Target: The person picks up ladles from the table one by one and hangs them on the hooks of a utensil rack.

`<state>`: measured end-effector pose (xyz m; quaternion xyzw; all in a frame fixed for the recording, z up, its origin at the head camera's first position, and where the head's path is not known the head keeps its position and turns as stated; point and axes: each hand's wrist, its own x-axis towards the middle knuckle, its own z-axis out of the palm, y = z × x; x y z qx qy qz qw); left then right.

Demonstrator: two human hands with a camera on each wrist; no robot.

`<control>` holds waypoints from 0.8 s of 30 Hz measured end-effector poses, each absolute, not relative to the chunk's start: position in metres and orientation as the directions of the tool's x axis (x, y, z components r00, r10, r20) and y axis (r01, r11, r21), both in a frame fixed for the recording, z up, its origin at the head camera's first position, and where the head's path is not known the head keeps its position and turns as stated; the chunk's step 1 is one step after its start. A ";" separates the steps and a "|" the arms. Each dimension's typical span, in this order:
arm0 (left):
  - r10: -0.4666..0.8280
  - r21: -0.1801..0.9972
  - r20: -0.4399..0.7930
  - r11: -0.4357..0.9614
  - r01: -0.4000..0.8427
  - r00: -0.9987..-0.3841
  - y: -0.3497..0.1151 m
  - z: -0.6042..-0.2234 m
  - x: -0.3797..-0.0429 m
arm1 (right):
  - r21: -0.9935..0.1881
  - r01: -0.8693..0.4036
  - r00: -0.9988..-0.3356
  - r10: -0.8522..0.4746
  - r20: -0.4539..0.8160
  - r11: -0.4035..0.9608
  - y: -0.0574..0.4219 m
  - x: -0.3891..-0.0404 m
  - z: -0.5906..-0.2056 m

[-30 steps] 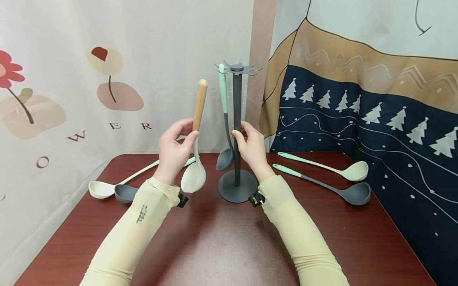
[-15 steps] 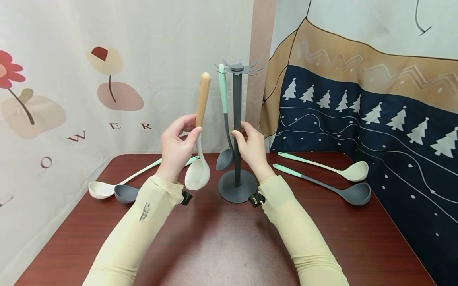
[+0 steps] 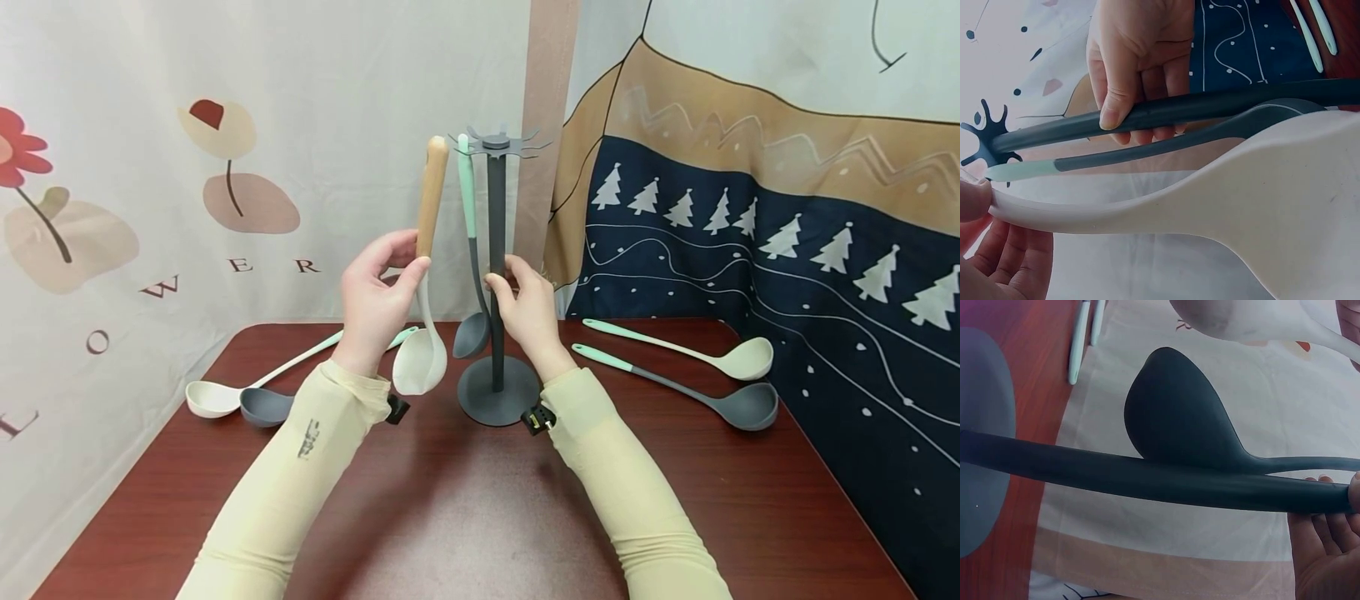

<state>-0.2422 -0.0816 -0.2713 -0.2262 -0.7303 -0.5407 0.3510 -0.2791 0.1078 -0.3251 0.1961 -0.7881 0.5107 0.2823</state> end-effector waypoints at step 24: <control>-0.031 0.620 0.759 0.338 0.708 -0.650 -0.066 -0.268 -0.247 | -0.700 -0.590 -0.768 -0.013 0.640 0.403 0.108 -0.278 -0.324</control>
